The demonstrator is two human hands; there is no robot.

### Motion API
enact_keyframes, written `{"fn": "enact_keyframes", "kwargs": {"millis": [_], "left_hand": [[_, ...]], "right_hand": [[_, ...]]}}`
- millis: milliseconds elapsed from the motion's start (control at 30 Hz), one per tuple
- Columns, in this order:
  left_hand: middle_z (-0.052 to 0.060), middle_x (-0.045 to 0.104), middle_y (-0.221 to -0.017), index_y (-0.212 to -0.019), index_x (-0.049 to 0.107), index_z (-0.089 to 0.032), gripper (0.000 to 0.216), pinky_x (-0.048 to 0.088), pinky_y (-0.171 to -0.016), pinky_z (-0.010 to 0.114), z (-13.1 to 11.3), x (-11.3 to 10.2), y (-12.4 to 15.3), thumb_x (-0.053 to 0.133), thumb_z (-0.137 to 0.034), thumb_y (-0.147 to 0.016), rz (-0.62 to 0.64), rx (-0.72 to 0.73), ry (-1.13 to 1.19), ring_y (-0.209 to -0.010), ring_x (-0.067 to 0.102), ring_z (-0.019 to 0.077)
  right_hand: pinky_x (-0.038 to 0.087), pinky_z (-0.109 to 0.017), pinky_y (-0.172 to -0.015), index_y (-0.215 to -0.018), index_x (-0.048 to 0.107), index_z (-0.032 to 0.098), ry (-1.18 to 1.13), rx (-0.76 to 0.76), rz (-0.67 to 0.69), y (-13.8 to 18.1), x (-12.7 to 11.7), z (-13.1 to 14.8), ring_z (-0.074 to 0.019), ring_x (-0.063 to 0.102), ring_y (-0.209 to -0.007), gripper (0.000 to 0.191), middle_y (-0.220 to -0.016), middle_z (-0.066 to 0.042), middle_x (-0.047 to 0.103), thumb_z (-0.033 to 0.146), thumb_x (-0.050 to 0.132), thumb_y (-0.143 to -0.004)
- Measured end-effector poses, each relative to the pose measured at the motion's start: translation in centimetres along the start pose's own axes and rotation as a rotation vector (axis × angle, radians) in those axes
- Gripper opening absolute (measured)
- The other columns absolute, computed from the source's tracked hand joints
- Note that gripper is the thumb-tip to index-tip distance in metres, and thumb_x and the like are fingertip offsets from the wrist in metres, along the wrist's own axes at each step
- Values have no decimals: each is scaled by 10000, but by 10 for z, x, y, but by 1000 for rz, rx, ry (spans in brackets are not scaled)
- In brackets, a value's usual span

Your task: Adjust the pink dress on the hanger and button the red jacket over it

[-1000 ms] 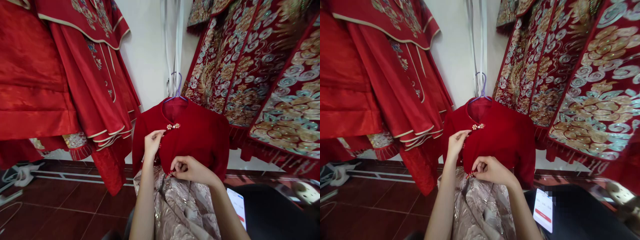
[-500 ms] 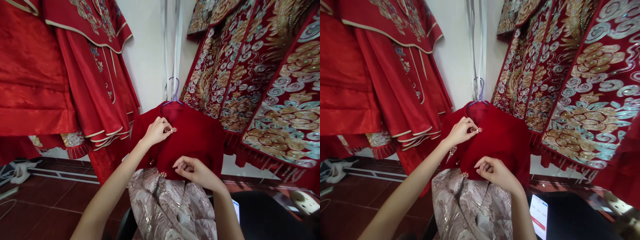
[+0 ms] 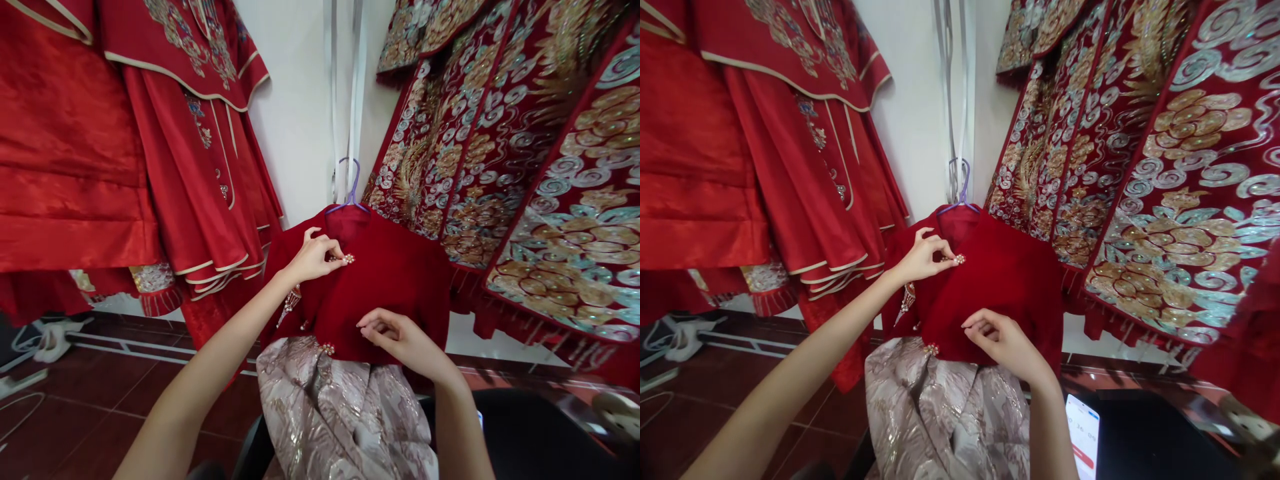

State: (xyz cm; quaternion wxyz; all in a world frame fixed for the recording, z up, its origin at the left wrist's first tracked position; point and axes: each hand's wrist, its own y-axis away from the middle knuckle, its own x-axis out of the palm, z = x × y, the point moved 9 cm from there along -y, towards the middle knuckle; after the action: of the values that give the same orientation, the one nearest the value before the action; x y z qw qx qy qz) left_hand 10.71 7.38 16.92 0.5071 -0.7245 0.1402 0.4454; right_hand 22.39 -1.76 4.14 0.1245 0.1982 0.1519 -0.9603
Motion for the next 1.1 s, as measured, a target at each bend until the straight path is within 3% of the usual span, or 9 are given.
{"fn": "enact_keyframes", "kwargs": {"millis": [100,233,333,433,633,867,1100], "left_hand": [[-38,668,-729,-774,625,-202,161,143,-1088,470,-3,0,0,623,-362,-800,6,13,-33,-798,579,139],[-41,662,-733,-791,630,-213,77,83,-1115,528,-13,-4,1,600,-282,-806,19,66,-93,-822,583,149],[-41,643,-704,-794,630,-211,65,56,-1135,546,-22,-7,2,568,-227,-806,21,117,-150,-801,589,150],[-32,623,-674,-772,624,-201,85,37,-1150,555,-27,-8,2,543,-194,-795,19,147,-226,-772,590,156],[-11,609,-693,-794,633,-193,139,-3,-1166,554,-32,-2,4,495,-173,-798,35,179,-331,-810,579,172],[11,598,-725,-867,606,-169,141,13,-1137,595,-19,5,1,528,-283,-840,95,115,-339,-809,586,196],[7,594,-740,-894,601,-166,128,-27,-1135,578,-22,4,-1,495,-224,-852,93,162,-289,-810,584,186]], "right_hand": [[506,-309,-781,-945,633,204,27,-50,-165,-7,-18,9,-164,606,-875,241,-953,-49,639,411,579,-836],[484,-399,-890,-982,625,209,166,-172,-536,-23,-54,38,-213,572,-994,265,-1053,-80,615,395,601,-795],[392,-493,-994,-1132,542,200,295,-275,-861,-35,-73,70,-271,484,-1152,429,-1181,-118,561,358,626,-742],[277,-564,-1055,-1279,397,187,369,-305,-1027,-56,-74,95,-329,314,-1314,642,-1372,-174,384,326,631,-697],[108,-678,-1045,-1380,198,206,450,-208,-1041,-97,-65,106,-391,116,-1384,772,-1486,-190,129,262,547,-693],[57,-715,-1015,-1372,174,206,506,-172,-995,-109,-68,97,-405,79,-1387,775,-1491,-207,115,246,533,-687],[66,-707,-1022,-1383,170,159,527,-150,-952,-106,-71,96,-419,46,-1391,810,-1486,-246,96,227,565,-679]]}}
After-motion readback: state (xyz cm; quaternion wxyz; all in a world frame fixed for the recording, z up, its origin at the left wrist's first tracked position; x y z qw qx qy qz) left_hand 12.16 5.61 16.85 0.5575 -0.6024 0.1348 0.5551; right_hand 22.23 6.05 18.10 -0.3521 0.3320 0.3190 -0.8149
